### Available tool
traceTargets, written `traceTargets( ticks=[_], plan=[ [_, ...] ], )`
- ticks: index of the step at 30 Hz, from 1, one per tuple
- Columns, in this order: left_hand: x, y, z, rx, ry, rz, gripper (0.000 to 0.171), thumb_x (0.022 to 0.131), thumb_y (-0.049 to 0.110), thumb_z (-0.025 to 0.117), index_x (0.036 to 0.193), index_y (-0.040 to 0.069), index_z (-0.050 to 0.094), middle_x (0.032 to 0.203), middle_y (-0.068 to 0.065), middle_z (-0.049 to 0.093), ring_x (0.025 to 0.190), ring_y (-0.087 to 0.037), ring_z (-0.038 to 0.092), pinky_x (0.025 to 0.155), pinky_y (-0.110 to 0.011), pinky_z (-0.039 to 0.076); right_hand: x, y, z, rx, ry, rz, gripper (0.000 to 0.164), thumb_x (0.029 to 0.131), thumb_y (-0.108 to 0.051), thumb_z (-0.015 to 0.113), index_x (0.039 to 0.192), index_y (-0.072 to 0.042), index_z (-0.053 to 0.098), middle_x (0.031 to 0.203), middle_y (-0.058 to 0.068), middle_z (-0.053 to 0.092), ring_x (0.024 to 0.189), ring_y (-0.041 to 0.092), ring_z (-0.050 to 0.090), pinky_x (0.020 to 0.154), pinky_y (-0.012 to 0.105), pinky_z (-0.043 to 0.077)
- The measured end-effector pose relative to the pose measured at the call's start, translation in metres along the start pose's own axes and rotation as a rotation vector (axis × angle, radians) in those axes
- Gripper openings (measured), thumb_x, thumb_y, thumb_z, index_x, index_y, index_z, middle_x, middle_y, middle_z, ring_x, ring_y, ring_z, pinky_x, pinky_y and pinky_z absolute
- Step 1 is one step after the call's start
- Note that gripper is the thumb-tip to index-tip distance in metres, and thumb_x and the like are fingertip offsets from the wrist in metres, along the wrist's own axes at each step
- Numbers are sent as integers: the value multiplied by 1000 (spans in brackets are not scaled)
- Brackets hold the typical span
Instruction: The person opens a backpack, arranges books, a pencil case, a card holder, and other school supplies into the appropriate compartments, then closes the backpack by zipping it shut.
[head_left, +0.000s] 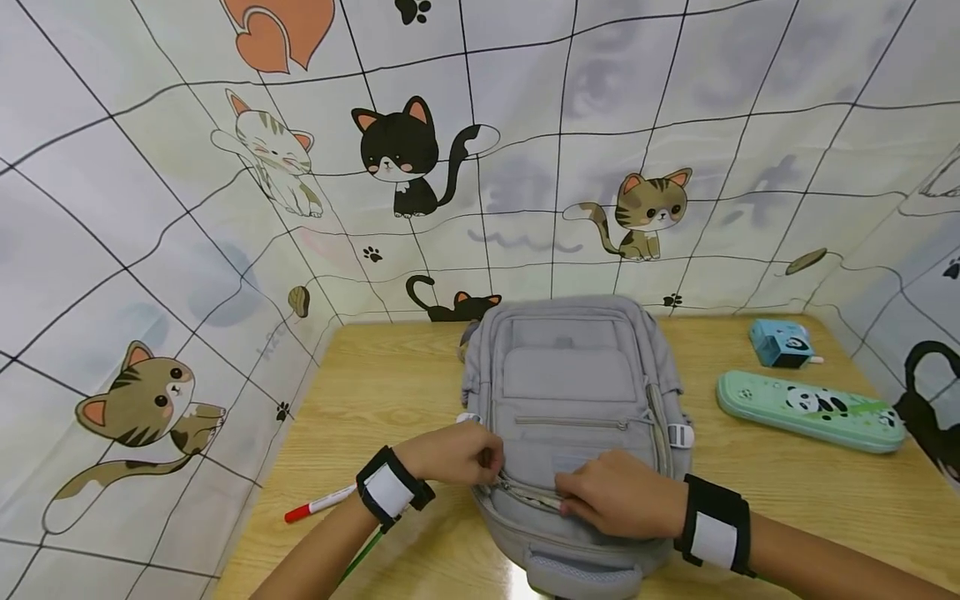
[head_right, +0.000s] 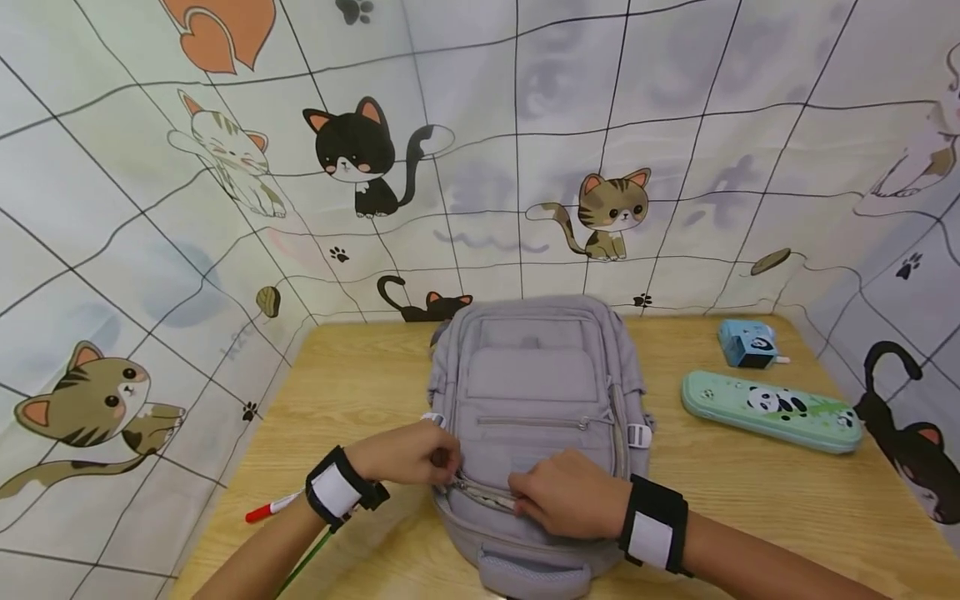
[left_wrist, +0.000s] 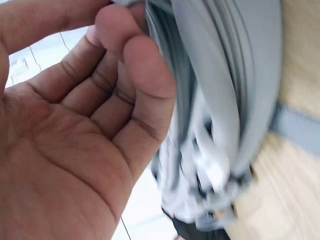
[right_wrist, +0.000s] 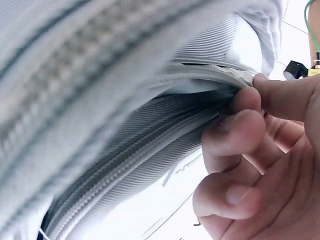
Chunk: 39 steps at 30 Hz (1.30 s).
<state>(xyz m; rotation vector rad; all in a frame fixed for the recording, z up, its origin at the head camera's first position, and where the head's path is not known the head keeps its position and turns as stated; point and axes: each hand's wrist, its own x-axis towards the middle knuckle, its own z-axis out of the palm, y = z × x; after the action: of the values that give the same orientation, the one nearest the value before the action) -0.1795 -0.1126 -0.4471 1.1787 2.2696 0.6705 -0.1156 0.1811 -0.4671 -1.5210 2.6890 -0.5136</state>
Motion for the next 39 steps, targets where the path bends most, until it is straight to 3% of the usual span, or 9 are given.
traceTargets(
  ticks=[5, 13, 21, 30, 39],
  plan=[
    [-5, -15, -9, -80, 30, -7, 15, 94, 0, 73, 84, 11, 70, 78, 8, 68, 69, 5, 57, 66, -16, 51, -1, -1, -6, 8, 10, 0, 21, 106, -30, 68, 87, -27, 58, 62, -17, 48, 56, -8, 43, 51, 17, 35],
    [-1, -38, -17, -188, 31, -4, 14, 93, -2, 69, 88, 10, 73, 85, 2, 73, 73, 1, 64, 69, -20, 55, -2, -2, -8, -9, 33, -15, 21, 105, -30, 69, 87, -27, 58, 62, -18, 46, 55, -9, 40, 51, 16, 31],
    [5, -53, -26, -129, 76, -47, 12, 96, 2, 71, 90, 12, 75, 86, 2, 74, 73, -1, 64, 68, -21, 54, -3, -1, -8, 7, 30, -17, 22, 107, -32, 67, 88, -28, 58, 63, -19, 46, 56, -9, 39, 51, 15, 30],
    [14, -62, -34, -90, 171, -76, 10, 97, 5, 75, 91, 12, 73, 84, 2, 71, 72, -3, 62, 67, -22, 53, -4, -4, -10, 35, 29, -25, 23, 107, -30, 67, 86, -27, 57, 64, -20, 44, 55, -11, 36, 51, 12, 28],
    [31, -69, -39, -102, 170, -103, 10, 97, 4, 75, 90, 11, 72, 85, 2, 74, 72, -4, 64, 66, -22, 53, -5, -8, -11, 56, -5, -29, 21, 106, -29, 68, 87, -26, 58, 65, -19, 45, 55, -10, 35, 51, 13, 28]
  ],
)
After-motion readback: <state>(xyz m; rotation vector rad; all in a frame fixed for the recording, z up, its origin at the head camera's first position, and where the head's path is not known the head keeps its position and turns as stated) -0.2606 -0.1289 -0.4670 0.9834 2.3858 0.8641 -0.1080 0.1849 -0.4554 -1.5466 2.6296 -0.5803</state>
